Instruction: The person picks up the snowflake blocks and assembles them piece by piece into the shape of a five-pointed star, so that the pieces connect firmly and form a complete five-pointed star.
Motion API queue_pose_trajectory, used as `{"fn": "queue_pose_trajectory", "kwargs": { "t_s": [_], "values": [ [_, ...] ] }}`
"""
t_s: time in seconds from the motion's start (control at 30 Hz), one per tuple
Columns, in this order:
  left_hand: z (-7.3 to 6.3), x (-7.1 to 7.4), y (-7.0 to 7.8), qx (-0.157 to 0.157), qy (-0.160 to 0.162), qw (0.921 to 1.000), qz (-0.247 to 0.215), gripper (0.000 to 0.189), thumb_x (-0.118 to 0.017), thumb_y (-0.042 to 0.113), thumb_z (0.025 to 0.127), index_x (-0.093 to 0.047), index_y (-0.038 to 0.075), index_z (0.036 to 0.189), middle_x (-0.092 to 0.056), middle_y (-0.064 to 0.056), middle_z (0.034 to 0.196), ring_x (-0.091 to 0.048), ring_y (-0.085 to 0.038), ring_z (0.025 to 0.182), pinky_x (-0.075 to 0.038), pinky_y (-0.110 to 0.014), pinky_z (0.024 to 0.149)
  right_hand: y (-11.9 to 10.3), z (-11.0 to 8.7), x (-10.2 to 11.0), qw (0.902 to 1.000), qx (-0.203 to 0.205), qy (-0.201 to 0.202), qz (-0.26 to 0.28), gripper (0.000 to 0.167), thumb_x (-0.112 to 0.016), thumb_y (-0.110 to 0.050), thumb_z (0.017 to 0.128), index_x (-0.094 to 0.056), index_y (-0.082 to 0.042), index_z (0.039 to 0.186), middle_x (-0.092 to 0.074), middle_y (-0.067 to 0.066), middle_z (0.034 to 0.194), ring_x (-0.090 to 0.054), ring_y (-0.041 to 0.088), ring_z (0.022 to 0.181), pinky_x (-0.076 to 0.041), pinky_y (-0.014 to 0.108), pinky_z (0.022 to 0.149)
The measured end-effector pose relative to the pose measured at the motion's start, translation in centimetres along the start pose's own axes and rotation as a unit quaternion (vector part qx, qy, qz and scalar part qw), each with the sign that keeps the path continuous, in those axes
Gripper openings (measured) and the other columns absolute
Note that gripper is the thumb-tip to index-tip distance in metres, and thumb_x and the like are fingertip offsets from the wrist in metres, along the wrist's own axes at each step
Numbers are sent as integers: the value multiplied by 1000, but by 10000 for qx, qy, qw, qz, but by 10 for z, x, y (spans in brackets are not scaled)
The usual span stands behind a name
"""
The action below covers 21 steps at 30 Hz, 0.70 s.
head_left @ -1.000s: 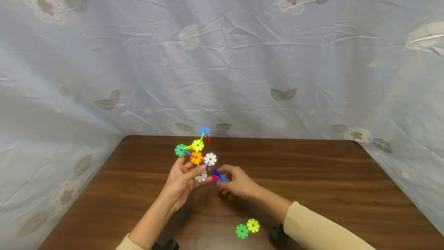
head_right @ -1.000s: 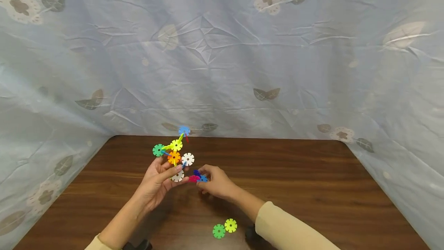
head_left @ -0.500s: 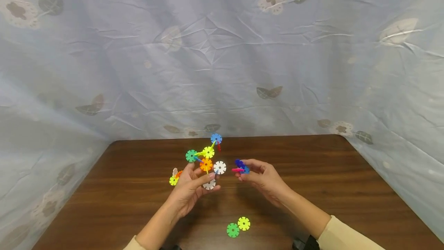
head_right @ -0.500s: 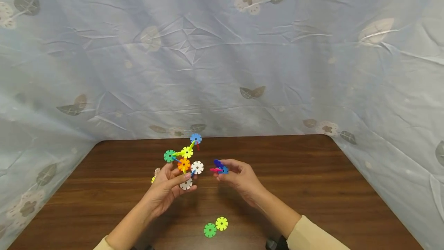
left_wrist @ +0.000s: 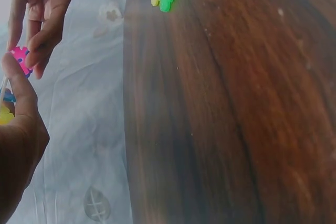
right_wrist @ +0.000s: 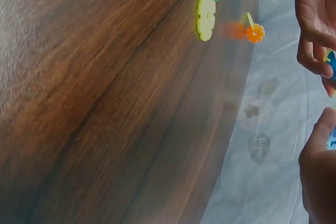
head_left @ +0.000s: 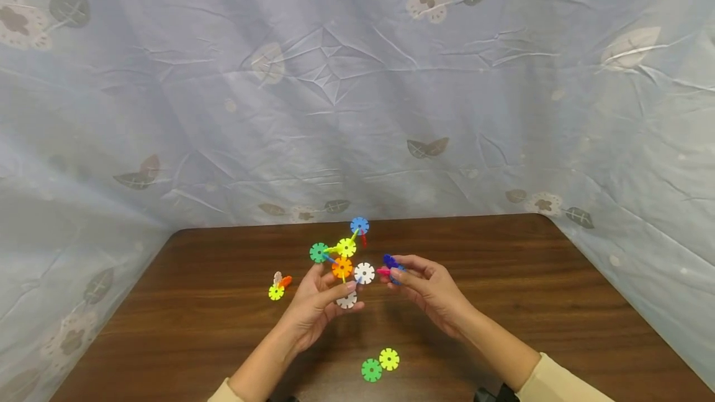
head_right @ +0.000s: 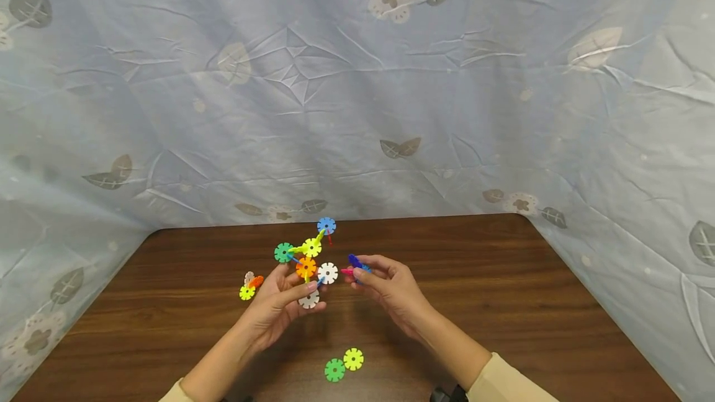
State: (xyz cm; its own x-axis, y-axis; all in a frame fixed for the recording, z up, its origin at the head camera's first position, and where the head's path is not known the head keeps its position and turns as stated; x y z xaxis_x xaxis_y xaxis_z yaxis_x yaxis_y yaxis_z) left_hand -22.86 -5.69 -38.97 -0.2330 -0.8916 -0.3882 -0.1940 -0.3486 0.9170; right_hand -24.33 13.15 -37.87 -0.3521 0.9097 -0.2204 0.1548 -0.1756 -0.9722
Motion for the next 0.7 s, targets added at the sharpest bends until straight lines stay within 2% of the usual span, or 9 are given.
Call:
{"fn": "queue_pose_trajectory", "kwargs": {
  "t_s": [0.13,0.27,0.37,0.47,0.6,0.7],
  "values": [
    [1,-2,-1,20,-36,10000,-39,65,-67,-3,96,-28,7,147,-65,-6,122,-74,-17,103,-66,-41,88,1,-1,2,9999,-35,67,-70,48,-70,-17,102,-55,4,142,-74,0,116,-75,12,109,-58,26,102],
    [1,-4,-2,9,-133,9999,-56,64,-66,-3,96,-28,6,147,-66,-5,122,-75,-16,103,-66,-41,87,2,-2,4,9999,28,72,-109,47,-70,-16,101,-56,2,142,-71,4,123,-74,13,114,-56,27,106],
    [2,-6,-3,8,-181,9998,-64,63,-66,-3,96,-28,6,147,-66,-4,122,-75,-16,103,-66,-41,87,1,-2,2,9998,156,1,-135,47,-70,-15,101,-56,1,143,-68,6,128,-73,14,118,-52,32,111],
    [2,-7,-4,22,-166,9998,-74,64,-66,-3,96,-28,6,147,-66,-5,122,-74,-16,103,-66,-41,87,-1,-3,1,9993,293,-48,-229,51,-68,-15,102,-51,2,147,-65,5,132,-72,16,122,-53,32,112],
    [2,-7,-4,33,-130,9999,-91,64,-66,-4,96,-28,6,146,-65,-6,121,-74,-18,103,-66,-40,86,-4,-4,1,9976,509,-66,-470,55,-65,-15,104,-44,4,151,-62,3,136,-71,16,123,-57,27,106],
    [2,-8,-4,32,-148,9998,-102,64,-66,-4,96,-27,6,146,-65,-7,121,-74,-18,104,-66,-41,86,-7,-4,1,9952,720,-117,-649,52,-63,-14,105,-45,5,150,-63,1,135,-71,15,121,-57,29,106]
  ]
}}
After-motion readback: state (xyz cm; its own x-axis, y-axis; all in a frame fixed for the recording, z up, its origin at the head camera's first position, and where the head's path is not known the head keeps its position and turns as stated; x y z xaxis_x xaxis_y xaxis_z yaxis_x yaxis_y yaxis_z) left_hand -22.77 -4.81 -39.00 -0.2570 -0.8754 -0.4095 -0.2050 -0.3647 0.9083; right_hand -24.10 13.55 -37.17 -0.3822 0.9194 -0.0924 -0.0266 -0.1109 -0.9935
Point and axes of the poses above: each hand's wrist, its own z-axis towards the middle knuckle, its own x-axis out of the back of the hand, y = z × x, the point moved 9 cm from there along z, towards the middle knuckle
